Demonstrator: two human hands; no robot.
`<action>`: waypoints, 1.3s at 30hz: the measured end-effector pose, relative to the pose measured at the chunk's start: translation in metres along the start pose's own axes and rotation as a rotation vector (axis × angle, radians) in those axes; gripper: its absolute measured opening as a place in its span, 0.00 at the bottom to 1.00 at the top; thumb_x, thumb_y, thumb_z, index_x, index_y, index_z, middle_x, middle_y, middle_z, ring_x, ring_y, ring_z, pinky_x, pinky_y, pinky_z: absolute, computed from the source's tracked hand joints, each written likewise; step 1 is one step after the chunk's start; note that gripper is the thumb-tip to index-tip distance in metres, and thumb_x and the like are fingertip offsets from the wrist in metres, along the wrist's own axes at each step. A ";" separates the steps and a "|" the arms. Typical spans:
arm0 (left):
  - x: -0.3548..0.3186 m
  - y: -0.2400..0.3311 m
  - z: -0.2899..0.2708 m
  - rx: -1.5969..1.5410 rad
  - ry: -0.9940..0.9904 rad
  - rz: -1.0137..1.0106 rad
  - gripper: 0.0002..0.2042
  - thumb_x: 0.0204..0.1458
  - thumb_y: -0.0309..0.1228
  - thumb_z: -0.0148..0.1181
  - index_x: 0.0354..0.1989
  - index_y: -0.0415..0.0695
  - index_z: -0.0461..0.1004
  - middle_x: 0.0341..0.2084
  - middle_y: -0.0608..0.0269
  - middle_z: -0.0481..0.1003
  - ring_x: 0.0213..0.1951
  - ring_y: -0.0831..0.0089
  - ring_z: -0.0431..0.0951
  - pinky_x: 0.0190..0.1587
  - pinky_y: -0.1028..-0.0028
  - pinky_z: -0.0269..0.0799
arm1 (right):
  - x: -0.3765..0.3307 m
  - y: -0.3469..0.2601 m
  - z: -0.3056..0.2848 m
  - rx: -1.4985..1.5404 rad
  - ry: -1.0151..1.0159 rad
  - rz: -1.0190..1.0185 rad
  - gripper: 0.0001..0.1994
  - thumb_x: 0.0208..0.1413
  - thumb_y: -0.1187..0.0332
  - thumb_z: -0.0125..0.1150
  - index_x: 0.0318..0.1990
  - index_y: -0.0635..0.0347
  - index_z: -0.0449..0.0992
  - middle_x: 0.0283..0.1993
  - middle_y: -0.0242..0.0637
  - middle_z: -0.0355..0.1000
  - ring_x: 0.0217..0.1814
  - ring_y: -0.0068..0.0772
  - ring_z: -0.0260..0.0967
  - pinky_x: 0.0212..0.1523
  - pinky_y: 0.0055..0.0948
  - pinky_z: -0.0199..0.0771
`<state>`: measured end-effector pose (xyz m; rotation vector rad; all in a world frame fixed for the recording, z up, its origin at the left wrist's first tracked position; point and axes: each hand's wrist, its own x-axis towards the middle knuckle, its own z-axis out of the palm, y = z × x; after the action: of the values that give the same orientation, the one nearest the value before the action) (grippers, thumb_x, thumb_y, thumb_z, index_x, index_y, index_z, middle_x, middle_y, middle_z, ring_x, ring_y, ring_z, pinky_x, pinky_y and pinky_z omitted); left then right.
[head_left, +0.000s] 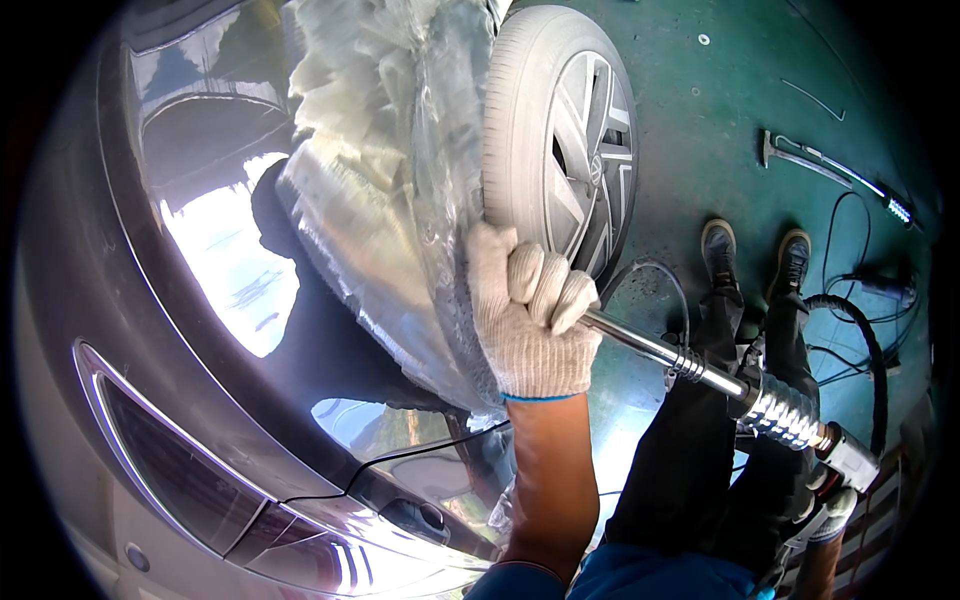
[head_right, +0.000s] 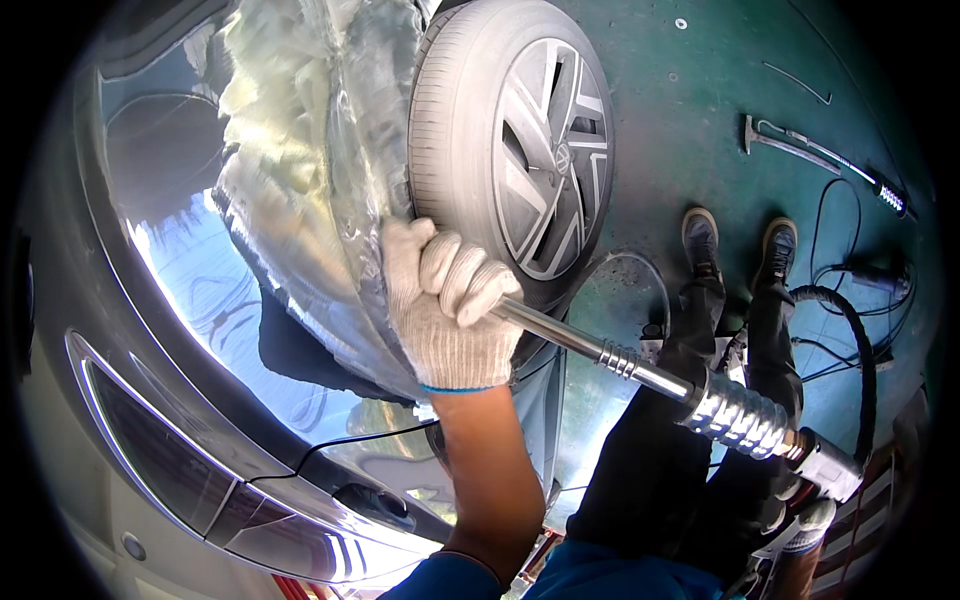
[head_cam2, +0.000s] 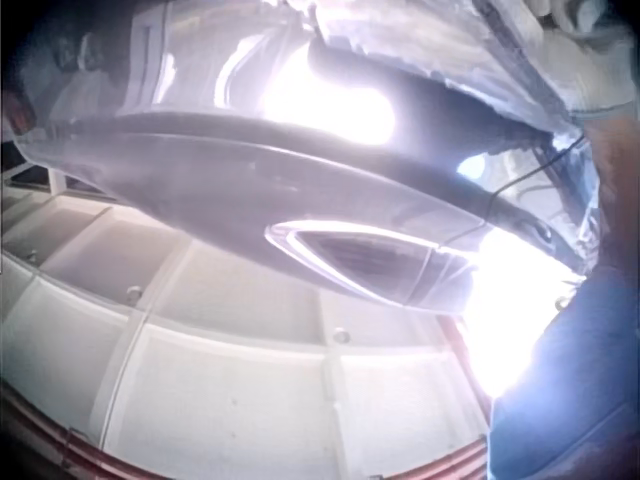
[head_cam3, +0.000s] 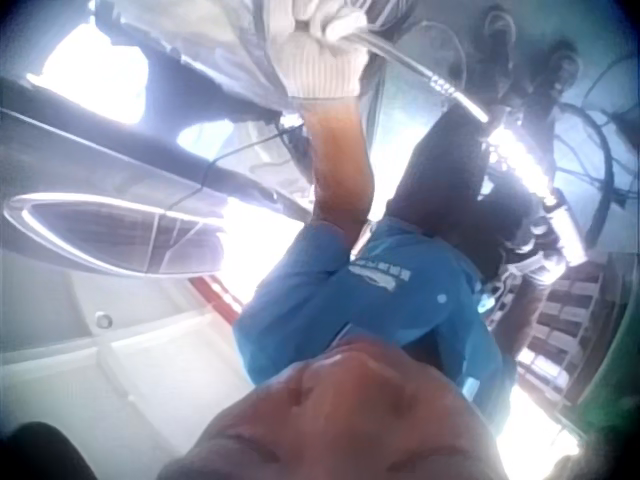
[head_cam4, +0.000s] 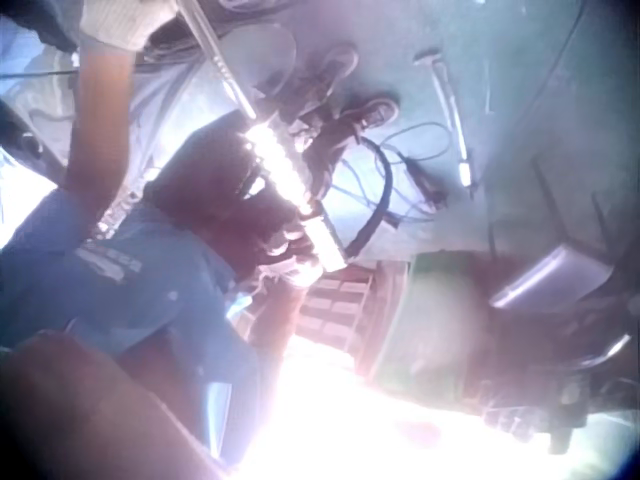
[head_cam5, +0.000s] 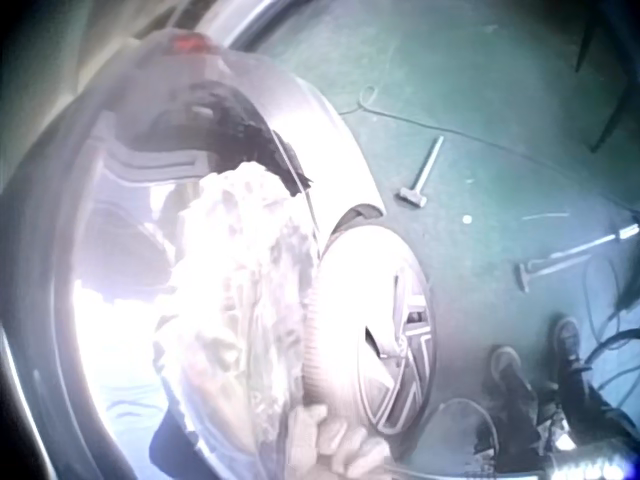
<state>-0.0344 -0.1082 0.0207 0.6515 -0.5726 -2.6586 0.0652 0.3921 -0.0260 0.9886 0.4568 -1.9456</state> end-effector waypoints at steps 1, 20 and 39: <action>0.004 -0.001 -0.010 -0.092 -0.157 -0.013 0.15 0.61 0.46 0.53 0.33 0.47 0.69 0.19 0.70 0.67 0.19 0.82 0.66 0.20 0.78 0.66 | 0.003 0.002 -0.003 0.013 -0.029 0.024 0.26 0.40 0.64 0.65 0.45 0.77 0.70 0.29 0.55 0.72 0.26 0.51 0.73 0.28 0.44 0.78; -0.012 -0.007 0.001 -0.118 -0.008 -0.034 0.11 0.65 0.31 0.43 0.44 0.37 0.69 0.17 0.70 0.57 0.17 0.79 0.55 0.18 0.78 0.61 | 0.009 0.033 -0.031 0.029 -0.141 0.060 0.25 0.42 0.60 0.64 0.40 0.76 0.71 0.19 0.51 0.69 0.15 0.44 0.66 0.17 0.38 0.67; -0.031 -0.009 0.021 0.229 0.491 0.140 0.09 0.64 0.32 0.50 0.45 0.39 0.69 0.22 0.69 0.61 0.20 0.79 0.58 0.20 0.76 0.62 | 0.000 0.022 -0.024 0.123 -0.065 0.168 0.22 0.41 0.63 0.61 0.40 0.72 0.69 0.20 0.49 0.67 0.15 0.43 0.63 0.18 0.39 0.61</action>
<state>-0.0207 -0.0813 0.0453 1.2320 -0.7442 -2.2017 0.0948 0.3948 -0.0394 1.0044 0.2121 -1.8648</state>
